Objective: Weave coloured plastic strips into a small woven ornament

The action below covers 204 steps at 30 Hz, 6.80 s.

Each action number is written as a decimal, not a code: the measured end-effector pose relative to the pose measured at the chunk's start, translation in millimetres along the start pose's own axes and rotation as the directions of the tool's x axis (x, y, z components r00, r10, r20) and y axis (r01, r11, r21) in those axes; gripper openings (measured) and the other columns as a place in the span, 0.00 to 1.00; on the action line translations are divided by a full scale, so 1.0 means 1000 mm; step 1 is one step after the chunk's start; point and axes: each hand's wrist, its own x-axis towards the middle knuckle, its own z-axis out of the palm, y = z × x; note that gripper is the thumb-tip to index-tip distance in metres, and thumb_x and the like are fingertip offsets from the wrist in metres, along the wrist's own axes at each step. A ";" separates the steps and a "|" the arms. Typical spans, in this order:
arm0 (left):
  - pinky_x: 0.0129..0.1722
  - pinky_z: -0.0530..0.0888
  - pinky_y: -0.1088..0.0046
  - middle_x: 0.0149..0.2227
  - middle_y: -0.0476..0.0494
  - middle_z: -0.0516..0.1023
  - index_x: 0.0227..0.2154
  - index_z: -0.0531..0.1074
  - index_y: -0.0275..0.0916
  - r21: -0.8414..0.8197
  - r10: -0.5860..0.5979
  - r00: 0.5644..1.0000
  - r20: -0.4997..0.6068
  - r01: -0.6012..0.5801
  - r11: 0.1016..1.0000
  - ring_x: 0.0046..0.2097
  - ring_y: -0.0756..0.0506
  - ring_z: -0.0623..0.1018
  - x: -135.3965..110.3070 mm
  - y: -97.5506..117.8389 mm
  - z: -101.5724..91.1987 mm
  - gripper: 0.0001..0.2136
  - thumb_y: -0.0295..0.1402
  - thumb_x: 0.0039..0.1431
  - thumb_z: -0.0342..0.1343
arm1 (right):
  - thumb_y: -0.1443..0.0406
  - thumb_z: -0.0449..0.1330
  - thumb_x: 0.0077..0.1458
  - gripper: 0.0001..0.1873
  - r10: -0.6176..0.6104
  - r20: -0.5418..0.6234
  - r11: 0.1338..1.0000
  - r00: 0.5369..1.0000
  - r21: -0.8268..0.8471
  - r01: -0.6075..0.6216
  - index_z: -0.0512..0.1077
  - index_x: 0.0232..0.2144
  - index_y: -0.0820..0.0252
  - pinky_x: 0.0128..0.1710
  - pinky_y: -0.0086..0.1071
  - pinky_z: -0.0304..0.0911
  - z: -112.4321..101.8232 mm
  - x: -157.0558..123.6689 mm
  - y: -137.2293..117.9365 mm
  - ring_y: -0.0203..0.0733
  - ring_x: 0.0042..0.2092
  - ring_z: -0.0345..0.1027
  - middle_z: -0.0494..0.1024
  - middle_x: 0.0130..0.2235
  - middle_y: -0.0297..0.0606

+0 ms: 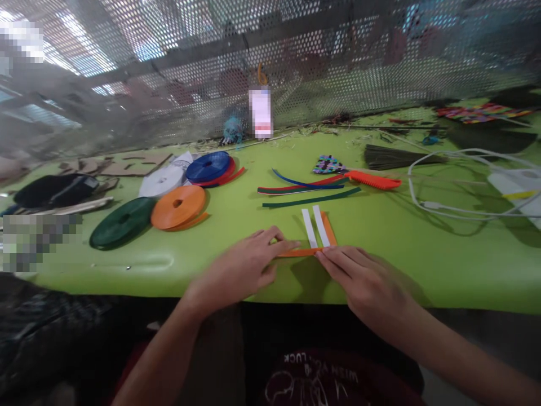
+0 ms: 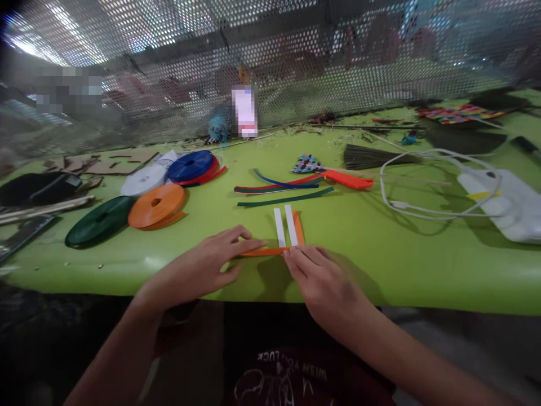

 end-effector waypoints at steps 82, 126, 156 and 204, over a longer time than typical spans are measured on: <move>0.64 0.75 0.56 0.63 0.27 0.72 0.62 0.61 0.26 0.192 0.187 0.933 -0.308 -0.132 0.972 0.65 0.37 0.73 0.007 0.018 0.055 0.20 0.31 0.73 0.49 | 0.80 0.45 0.63 0.25 0.030 0.005 0.999 1.000 0.013 -0.030 0.74 0.55 0.72 0.46 0.46 0.76 0.000 0.001 0.001 0.50 0.46 0.74 0.81 0.44 0.50; 0.74 0.59 0.52 0.67 0.36 0.68 0.67 0.59 0.35 0.063 0.084 0.974 -0.210 -0.072 0.995 0.72 0.40 0.63 -0.001 0.022 0.054 0.27 0.47 0.74 0.50 | 0.80 0.45 0.61 0.28 -0.009 0.013 1.000 1.000 -0.010 0.010 0.72 0.59 0.70 0.50 0.48 0.77 0.001 0.000 0.004 0.52 0.50 0.74 0.80 0.45 0.50; 0.71 0.63 0.50 0.64 0.40 0.73 0.62 0.67 0.38 0.039 0.066 0.970 -0.232 -0.059 0.997 0.68 0.39 0.68 -0.004 0.024 0.050 0.21 0.43 0.73 0.53 | 0.79 0.47 0.64 0.20 -0.054 -0.003 0.996 0.999 -0.070 0.054 0.73 0.52 0.81 0.51 0.47 0.76 0.001 0.002 0.002 0.53 0.48 0.73 0.80 0.43 0.54; 0.64 0.74 0.54 0.59 0.32 0.75 0.59 0.66 0.28 0.194 0.252 0.935 -0.247 -0.207 0.959 0.63 0.39 0.74 0.006 0.012 0.052 0.15 0.26 0.75 0.46 | 0.80 0.46 0.61 0.23 -0.042 0.005 0.998 0.999 -0.057 0.042 0.74 0.53 0.74 0.47 0.43 0.75 -0.001 0.005 0.001 0.50 0.46 0.72 0.79 0.42 0.50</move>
